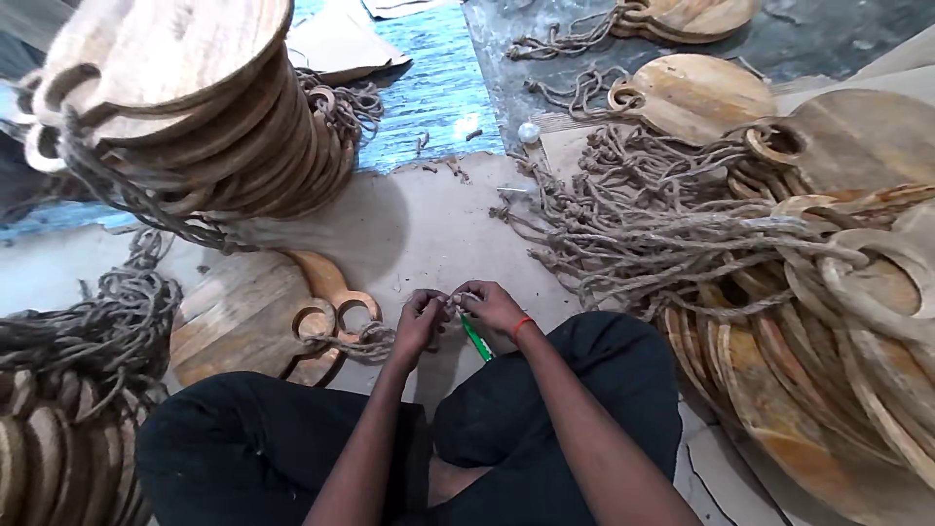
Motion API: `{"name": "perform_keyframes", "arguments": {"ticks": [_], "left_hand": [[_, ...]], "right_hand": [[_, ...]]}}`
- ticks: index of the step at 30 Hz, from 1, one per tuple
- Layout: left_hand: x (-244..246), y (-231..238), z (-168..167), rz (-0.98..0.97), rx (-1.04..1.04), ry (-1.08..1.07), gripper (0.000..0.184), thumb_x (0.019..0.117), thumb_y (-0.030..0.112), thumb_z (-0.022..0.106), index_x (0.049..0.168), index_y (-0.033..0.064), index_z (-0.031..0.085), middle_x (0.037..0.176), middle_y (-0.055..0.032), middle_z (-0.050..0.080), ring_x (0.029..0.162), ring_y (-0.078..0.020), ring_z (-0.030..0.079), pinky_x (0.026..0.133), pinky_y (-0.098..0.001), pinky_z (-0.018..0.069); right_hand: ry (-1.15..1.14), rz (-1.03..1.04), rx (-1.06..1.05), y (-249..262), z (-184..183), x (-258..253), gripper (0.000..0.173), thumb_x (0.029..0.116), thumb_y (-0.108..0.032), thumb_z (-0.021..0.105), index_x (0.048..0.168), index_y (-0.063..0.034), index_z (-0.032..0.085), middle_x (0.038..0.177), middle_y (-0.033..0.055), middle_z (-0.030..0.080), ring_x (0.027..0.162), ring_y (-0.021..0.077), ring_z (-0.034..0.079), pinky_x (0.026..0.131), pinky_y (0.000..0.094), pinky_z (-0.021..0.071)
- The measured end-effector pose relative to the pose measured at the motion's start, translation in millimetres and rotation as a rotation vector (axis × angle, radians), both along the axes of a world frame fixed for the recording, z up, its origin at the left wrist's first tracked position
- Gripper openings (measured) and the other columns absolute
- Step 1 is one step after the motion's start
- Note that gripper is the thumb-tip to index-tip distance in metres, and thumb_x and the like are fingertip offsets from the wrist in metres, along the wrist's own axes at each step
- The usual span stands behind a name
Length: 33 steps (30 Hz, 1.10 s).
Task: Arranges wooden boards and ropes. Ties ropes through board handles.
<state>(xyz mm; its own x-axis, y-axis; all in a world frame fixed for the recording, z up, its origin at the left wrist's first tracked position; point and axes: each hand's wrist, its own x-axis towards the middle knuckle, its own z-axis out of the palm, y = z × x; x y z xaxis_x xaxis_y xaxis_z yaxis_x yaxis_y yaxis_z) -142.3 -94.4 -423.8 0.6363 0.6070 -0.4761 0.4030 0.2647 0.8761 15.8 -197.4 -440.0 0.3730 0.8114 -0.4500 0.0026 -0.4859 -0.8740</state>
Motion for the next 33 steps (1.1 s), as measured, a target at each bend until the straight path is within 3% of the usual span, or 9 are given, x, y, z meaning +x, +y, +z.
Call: {"name": "perform_keyframes", "arguments": {"ticks": [2,4,7,9,13,18,27,29,33], "left_hand": [[0,1,-4,-0.021,0.067,0.016,0.019,0.0991,0.018,0.069,0.113,0.0061,0.068,0.092,-0.0079,0.068,0.065,-0.0142,0.058,0.057,-0.029,0.0485],[2,-1,-6,0.001,0.132,0.056,0.019,0.0955,0.015,0.073,0.111,0.0048,0.07,0.09,-0.009,0.066,0.065,-0.0161,0.056,0.058,-0.0322,0.0476],[5,-3,-11,0.034,0.202,0.14,0.018,0.0967,0.015,0.072,0.111,0.0048,0.071,0.089,-0.0092,0.067,0.065,-0.0169,0.056,0.059,-0.0353,0.0473],[8,-3,-20,0.038,0.243,0.2,0.016,0.0965,0.015,0.072,0.109,0.0047,0.072,0.093,-0.0107,0.07,0.074,-0.021,0.062,0.069,-0.0426,0.0517],[13,-9,-28,0.052,0.3,0.278,0.017,0.0953,0.014,0.074,0.108,0.0037,0.072,0.094,-0.0138,0.071,0.082,-0.027,0.065,0.076,-0.0503,0.0529],[14,-10,-38,0.097,0.317,0.247,0.014,0.093,0.013,0.076,0.105,0.0052,0.073,0.089,-0.0103,0.07,0.077,-0.0224,0.065,0.073,-0.0456,0.0532],[13,-16,-40,0.126,0.42,0.122,0.015,0.0888,0.007,0.077,0.103,0.0046,0.073,0.088,-0.0078,0.071,0.076,-0.0177,0.066,0.072,-0.0397,0.0549],[14,-20,-44,0.135,0.503,0.097,0.017,0.0865,0.003,0.078,0.103,0.0029,0.073,0.089,-0.009,0.07,0.075,-0.0174,0.065,0.071,-0.0378,0.056],[14,-21,-54,0.162,0.536,0.115,0.015,0.0861,0.008,0.081,0.099,0.0052,0.075,0.091,-0.007,0.069,0.076,-0.0159,0.062,0.072,-0.036,0.0534]], "right_hand": [[0.096,-0.069,0.003,1,-2,1,0.023,0.1035,-0.031,0.063,0.115,-0.0117,0.069,0.094,0.0081,0.072,0.068,0.0169,0.066,0.062,0.0356,0.0565],[0.106,-0.125,-0.002,2,-2,2,0.023,0.1016,-0.03,0.066,0.113,-0.0108,0.072,0.091,0.0086,0.073,0.063,0.0154,0.06,0.056,0.032,0.0473],[0.076,-0.081,-0.129,20,3,12,0.017,0.098,-0.019,0.072,0.107,-0.0057,0.075,0.094,0.0081,0.073,0.075,0.0148,0.062,0.07,0.0363,0.0499],[0.025,-0.048,-0.179,25,0,15,0.013,0.0959,-0.014,0.073,0.106,-0.0061,0.077,0.099,0.01,0.074,0.088,0.02,0.069,0.085,0.0436,0.0547],[-0.111,-0.036,-0.248,26,6,16,0.01,0.095,-0.008,0.069,0.1,-0.0081,0.078,0.096,0.0103,0.074,0.087,0.0234,0.068,0.082,0.048,0.0529],[-0.186,0.08,-0.238,28,5,16,0.018,0.0956,-0.012,0.071,0.113,-0.011,0.077,0.112,0.0118,0.074,0.107,0.0286,0.069,0.097,0.0536,0.0516],[-0.431,0.155,-0.148,22,7,4,0.015,0.0909,-0.002,0.073,0.103,-0.0074,0.078,0.108,0.0151,0.074,0.103,0.0342,0.07,0.092,0.0562,0.055],[-0.456,0.22,-0.244,28,8,5,0.018,0.0953,-0.004,0.067,0.109,-0.0086,0.078,0.115,0.0134,0.072,0.111,0.0315,0.068,0.099,0.0512,0.0526],[-0.51,0.26,-0.281,30,4,1,0.018,0.0972,-0.006,0.066,0.112,-0.0077,0.076,0.115,0.0147,0.071,0.111,0.0321,0.068,0.097,0.0507,0.0532]]}}
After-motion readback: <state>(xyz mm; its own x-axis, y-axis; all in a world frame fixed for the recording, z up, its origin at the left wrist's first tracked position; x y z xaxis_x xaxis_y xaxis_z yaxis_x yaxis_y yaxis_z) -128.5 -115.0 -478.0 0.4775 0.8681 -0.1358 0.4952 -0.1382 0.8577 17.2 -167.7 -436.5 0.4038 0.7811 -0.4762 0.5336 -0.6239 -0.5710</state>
